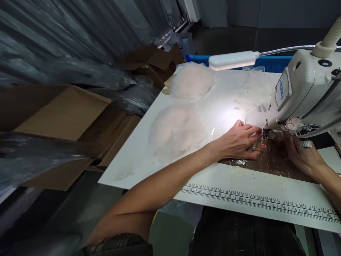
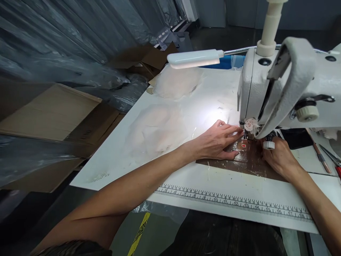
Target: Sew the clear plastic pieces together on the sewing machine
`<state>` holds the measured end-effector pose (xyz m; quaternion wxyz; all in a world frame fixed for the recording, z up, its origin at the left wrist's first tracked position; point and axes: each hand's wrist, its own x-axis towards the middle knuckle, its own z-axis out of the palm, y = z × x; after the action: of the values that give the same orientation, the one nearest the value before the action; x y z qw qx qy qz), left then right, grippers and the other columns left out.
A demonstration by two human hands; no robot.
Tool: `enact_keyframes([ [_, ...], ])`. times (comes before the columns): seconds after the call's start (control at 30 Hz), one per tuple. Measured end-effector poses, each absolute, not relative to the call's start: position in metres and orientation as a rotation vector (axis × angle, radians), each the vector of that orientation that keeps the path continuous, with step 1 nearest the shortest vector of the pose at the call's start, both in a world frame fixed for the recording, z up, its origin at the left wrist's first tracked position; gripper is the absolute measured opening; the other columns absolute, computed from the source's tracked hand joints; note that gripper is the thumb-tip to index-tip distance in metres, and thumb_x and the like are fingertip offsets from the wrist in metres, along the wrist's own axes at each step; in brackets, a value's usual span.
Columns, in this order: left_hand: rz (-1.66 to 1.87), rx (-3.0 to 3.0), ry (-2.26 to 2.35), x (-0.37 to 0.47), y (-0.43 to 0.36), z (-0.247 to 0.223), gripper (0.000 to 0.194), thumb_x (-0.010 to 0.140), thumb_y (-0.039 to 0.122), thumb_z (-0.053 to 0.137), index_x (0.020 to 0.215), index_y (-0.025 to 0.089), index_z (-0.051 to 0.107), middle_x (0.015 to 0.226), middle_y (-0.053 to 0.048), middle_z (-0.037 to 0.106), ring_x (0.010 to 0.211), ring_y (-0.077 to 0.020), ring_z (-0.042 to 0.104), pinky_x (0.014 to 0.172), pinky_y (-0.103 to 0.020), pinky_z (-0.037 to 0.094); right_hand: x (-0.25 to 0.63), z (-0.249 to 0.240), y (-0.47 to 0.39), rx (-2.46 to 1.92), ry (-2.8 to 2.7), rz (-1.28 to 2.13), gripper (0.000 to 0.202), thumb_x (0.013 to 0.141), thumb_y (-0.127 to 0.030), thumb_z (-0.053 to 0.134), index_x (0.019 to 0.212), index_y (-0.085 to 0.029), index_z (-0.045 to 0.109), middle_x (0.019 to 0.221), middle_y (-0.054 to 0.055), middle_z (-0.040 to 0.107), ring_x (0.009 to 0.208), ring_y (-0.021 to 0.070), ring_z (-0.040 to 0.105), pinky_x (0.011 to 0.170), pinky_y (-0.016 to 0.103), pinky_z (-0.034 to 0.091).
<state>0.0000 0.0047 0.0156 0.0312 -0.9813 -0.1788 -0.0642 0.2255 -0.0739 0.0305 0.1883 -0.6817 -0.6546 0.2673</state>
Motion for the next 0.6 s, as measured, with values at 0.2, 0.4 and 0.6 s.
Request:
enact_keyframes([
  [0.2,-0.2,-3.024,-0.56,-0.001,0.006,0.015,0.059,0.097,0.054,0.037,0.13,0.008,0.052,0.128,-0.015,0.056,0.094,-0.0226,0.056,0.078,-0.037,0.035,0.227,0.028,-0.082,-1.814,-1.787,0.711,0.047,0.089,-0.066,0.037,0.081,-0.024,0.056,0.067,0.006,0.063,0.057,0.0217,0.063,0.054,0.036,0.05],
  [0.4,-0.216,-3.073,-0.598,-0.003,0.008,0.013,0.066,0.096,0.059,0.038,0.137,0.008,0.048,0.135,-0.017,0.054,0.106,-0.0265,0.057,0.088,-0.041,0.038,0.226,0.019,-0.091,-1.844,-1.711,0.586,0.05,0.085,-0.066,0.042,0.091,-0.021,0.063,0.074,0.006,0.064,0.059,0.0203,0.061,0.055,0.035,0.048],
  [0.6,-0.275,-3.145,-0.657,-0.004,0.009,0.01,0.059,0.096,0.052,0.042,0.141,0.014,0.045,0.15,-0.016,0.043,0.131,-0.0302,0.048,0.111,-0.049,0.029,0.227,0.01,-0.088,-1.892,-1.575,0.604,0.033,0.082,-0.055,0.048,0.073,-0.024,0.057,0.064,0.003,0.062,0.058,0.019,0.061,0.055,0.033,0.048],
])
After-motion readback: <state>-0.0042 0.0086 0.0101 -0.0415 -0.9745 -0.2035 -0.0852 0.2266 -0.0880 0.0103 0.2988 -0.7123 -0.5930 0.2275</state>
